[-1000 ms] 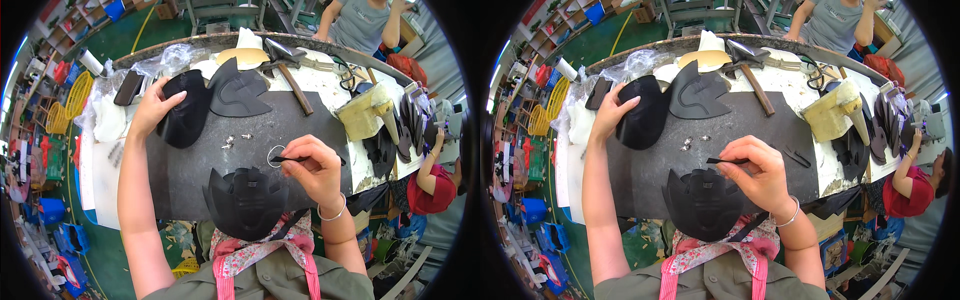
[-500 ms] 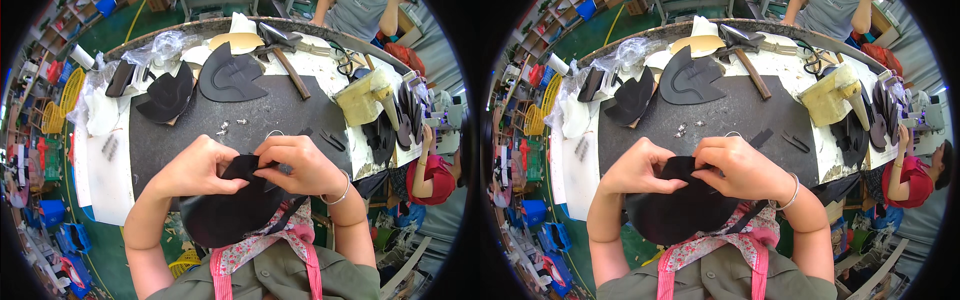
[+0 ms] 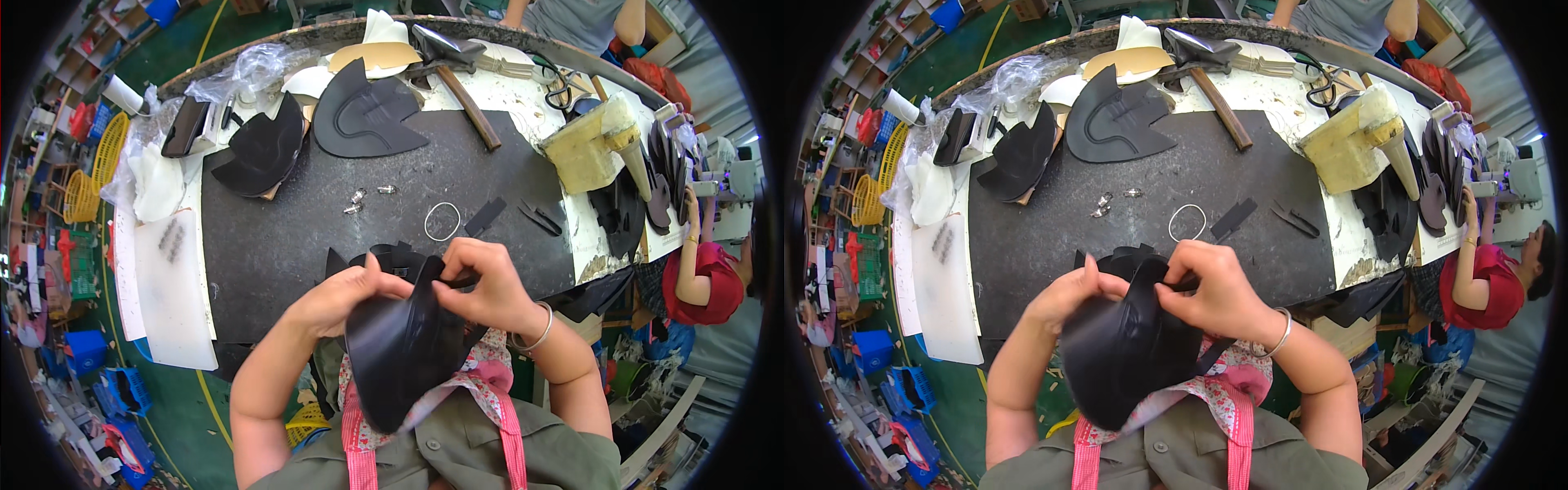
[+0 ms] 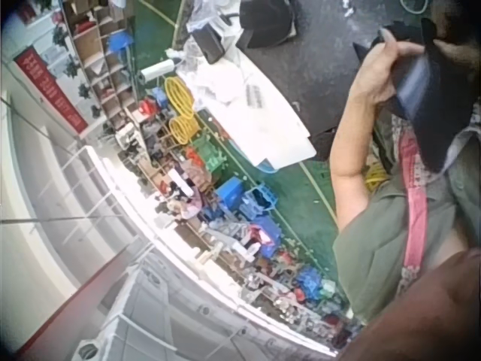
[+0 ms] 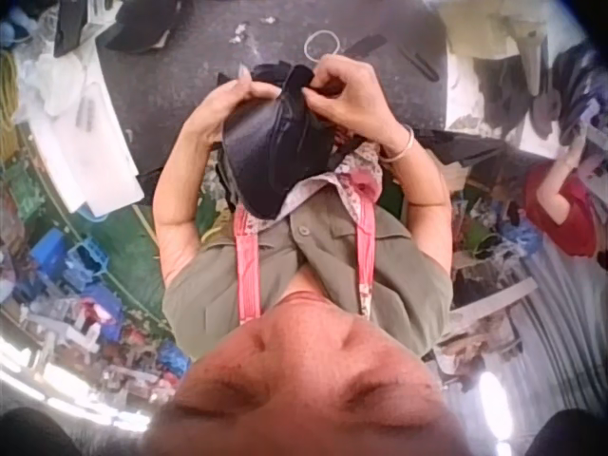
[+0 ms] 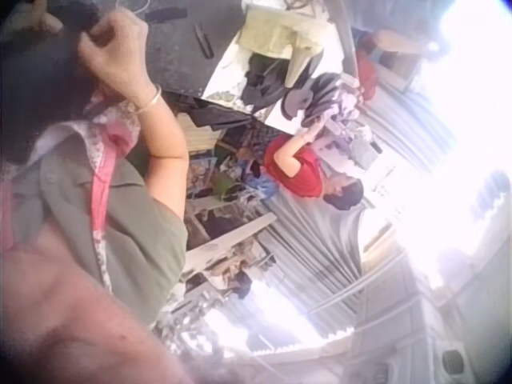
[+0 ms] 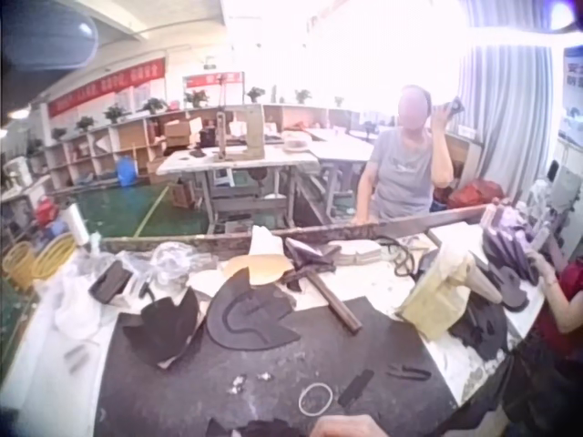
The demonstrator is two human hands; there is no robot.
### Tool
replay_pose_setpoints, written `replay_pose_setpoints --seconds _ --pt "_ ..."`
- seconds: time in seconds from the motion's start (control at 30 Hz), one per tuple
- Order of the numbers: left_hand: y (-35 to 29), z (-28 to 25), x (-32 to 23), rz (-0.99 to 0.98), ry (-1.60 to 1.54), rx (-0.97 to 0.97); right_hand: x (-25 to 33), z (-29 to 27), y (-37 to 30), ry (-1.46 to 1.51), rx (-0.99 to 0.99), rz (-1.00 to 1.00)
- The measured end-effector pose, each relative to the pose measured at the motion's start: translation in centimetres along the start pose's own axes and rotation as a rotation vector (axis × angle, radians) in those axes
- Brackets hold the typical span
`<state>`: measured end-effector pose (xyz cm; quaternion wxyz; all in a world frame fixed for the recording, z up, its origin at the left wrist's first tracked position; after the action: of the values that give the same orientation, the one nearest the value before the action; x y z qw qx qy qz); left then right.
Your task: The person hands an assembled piece to a coworker and then assembles footwear upper components by fitting and folding small leather pieces together by hand.
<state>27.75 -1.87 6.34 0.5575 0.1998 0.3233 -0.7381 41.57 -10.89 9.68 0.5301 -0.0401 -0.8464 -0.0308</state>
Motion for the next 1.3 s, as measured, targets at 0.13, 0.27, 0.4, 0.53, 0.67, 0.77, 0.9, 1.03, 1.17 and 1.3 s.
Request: replay_pose_setpoints --seconds 0.13,0.27,0.4,0.53,0.67,0.77,0.9,1.03,1.17,1.3 --pt "1.6 -3.5 7.0 0.087 -0.217 0.041 -1.3 0.9 -1.0 0.356 0.164 0.285" --pt "0.2 0.1 4.2 0.376 0.235 -0.136 -1.8 2.6 -1.8 0.329 0.232 0.21" --pt "-1.0 0.6 5.0 0.245 0.362 -0.204 -2.1 3.4 -2.3 0.423 0.342 0.222" --pt "-1.8 0.5 7.0 0.221 0.577 -0.369 -1.7 3.2 -2.4 0.5 0.359 0.261" --pt "-2.0 1.5 5.4 0.239 0.449 -0.235 -1.8 2.9 -2.4 0.49 0.381 0.282" --pt "-1.8 0.5 6.8 0.174 0.302 -0.17 -2.2 3.6 -2.6 0.554 0.378 0.304" --pt "-2.5 0.3 5.5 0.259 0.313 -0.256 -2.4 3.5 -2.8 0.547 0.383 0.372" --pt "-7.6 -2.8 0.5 0.754 0.212 -0.442 -1.9 2.9 -2.5 0.46 0.401 0.348" --pt "-6.1 2.6 -3.6 0.447 1.509 -0.483 -1.3 3.4 -2.0 0.483 0.379 0.272" --pt "-3.2 0.2 0.3 0.21 1.186 -0.322 -0.6 3.8 -1.7 0.546 0.407 0.279"
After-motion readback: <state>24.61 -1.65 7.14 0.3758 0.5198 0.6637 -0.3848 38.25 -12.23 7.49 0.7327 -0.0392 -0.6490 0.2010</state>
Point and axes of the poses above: each hand's wrist, its own y-axis towards the middle knuckle, its own z-axis out of the palm, x = y × z, the point moved 5 cm from there along y, towards the middle knuckle, and after that the axes turned 10 degrees about x, right-handed, at the moved point
